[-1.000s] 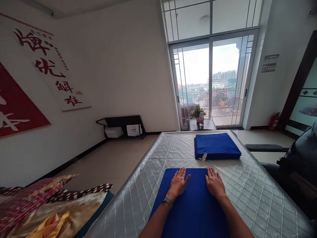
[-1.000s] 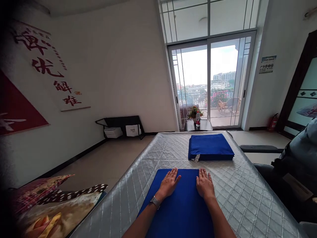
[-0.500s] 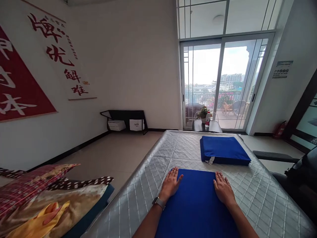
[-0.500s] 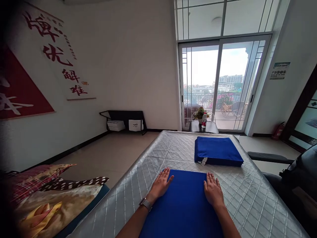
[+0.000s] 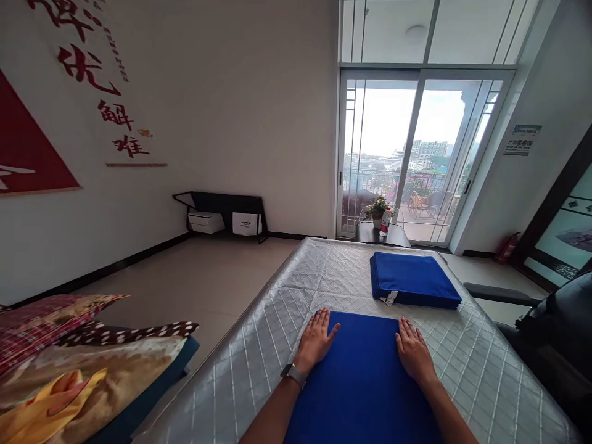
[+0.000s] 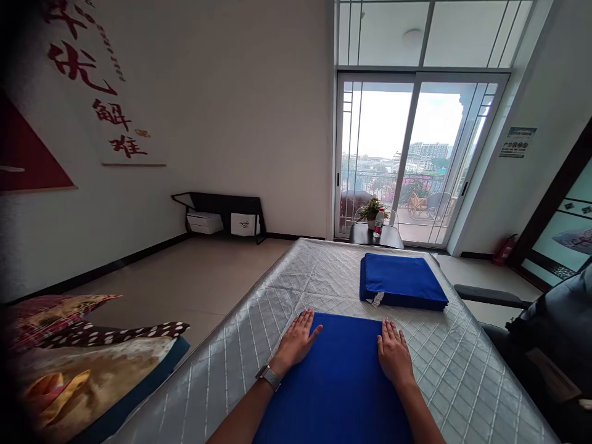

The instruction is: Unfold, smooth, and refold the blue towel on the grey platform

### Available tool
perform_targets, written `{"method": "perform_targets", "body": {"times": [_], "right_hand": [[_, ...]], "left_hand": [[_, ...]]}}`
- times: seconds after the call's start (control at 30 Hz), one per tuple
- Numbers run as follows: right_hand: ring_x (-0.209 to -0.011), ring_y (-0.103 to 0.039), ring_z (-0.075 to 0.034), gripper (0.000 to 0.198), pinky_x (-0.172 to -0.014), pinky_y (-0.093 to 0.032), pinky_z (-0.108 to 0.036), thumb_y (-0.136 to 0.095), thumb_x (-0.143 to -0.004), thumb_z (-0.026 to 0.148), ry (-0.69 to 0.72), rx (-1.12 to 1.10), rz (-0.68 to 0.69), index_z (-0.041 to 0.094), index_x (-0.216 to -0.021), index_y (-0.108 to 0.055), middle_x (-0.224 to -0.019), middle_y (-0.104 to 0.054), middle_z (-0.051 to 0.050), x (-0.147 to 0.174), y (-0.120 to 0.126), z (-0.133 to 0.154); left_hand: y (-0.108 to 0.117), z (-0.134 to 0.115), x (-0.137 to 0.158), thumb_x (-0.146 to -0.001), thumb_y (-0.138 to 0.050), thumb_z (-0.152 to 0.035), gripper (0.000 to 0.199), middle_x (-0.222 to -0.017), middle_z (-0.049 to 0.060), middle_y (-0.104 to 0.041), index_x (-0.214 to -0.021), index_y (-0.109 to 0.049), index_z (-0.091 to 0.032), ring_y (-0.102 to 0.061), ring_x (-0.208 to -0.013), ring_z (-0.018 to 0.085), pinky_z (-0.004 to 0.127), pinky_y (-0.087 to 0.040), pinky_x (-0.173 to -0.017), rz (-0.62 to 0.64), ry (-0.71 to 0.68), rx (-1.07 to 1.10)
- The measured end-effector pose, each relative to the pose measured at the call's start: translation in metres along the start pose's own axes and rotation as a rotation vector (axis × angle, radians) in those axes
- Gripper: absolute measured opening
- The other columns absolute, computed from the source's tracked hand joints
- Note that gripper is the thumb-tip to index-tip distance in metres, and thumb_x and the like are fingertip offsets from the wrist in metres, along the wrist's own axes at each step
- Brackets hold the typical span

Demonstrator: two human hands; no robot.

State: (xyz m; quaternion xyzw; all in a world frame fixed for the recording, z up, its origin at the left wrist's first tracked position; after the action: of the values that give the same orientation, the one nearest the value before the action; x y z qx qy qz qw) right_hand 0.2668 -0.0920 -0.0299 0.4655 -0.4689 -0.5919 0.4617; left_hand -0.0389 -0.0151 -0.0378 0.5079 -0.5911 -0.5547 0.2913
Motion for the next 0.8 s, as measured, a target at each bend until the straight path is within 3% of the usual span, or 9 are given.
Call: {"method": "perform_targets", "body": {"times": [0.4,0.6,0.7,0.8], "right_hand": [[-0.152,-0.007,-0.019,0.069,-0.123,-0.007,-0.041,-0.018,-0.099,0.047,-0.038,-0.057,0.103,0.01,-0.157,-0.02,-0.164,-0.017,-0.006,0.021,0.005,0.008],[-0.152,-0.006,-0.02,0.068,-0.123,-0.005,-0.042,-0.017,-0.099,0.045,-0.038,-0.093,0.1,0.01,-0.157,-0.018,-0.165,-0.015,-0.007,0.022,0.005,0.006],[-0.152,-0.005,-0.02,0.068,-0.123,-0.005,-0.042,-0.018,-0.099,0.044,-0.037,-0.112,0.097,0.009,-0.157,-0.019,-0.165,-0.014,-0.008,0.023,0.005,0.006],[-0.152,-0.006,-0.02,0.067,-0.123,-0.004,-0.042,-0.019,-0.099,0.043,-0.042,-0.117,0.102,0.008,-0.157,-0.017,-0.164,-0.014,-0.009,0.024,0.005,0.005]], "left_hand": [[-0.003,-0.003,0.0,-0.1,-0.01,-0.063,0.081,-0.16,0.014,-0.029,-0.153,-0.032,-0.007,-0.026,-0.149,0.025,0.043,-0.024,-0.122,0.015,-0.016,-0.091],[-0.004,-0.002,-0.003,-0.099,-0.013,-0.064,0.08,-0.157,0.015,-0.037,-0.153,-0.036,-0.011,-0.028,-0.148,0.029,0.046,-0.027,-0.12,0.027,-0.022,-0.163],[-0.001,-0.031,-0.006,-0.098,-0.011,-0.066,0.084,-0.156,0.018,-0.038,-0.152,-0.037,-0.007,-0.03,-0.147,0.033,0.05,-0.029,-0.118,0.006,0.033,-0.167],[-0.004,-0.095,-0.002,-0.1,-0.012,-0.064,0.079,-0.157,0.015,-0.038,-0.153,-0.035,-0.011,-0.03,-0.147,0.03,0.049,-0.03,-0.119,-0.015,-0.121,-0.095]]}}
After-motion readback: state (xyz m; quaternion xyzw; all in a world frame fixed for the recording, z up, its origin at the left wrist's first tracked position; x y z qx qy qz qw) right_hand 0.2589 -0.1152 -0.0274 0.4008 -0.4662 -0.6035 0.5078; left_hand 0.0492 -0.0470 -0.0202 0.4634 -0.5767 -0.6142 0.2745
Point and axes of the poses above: each hand's wrist, its own x-axis away from the middle knuckle, its own y-axis out of the back of the hand, z = x × y, the point moved 2 cm from there along -x, towards the middle knuckle
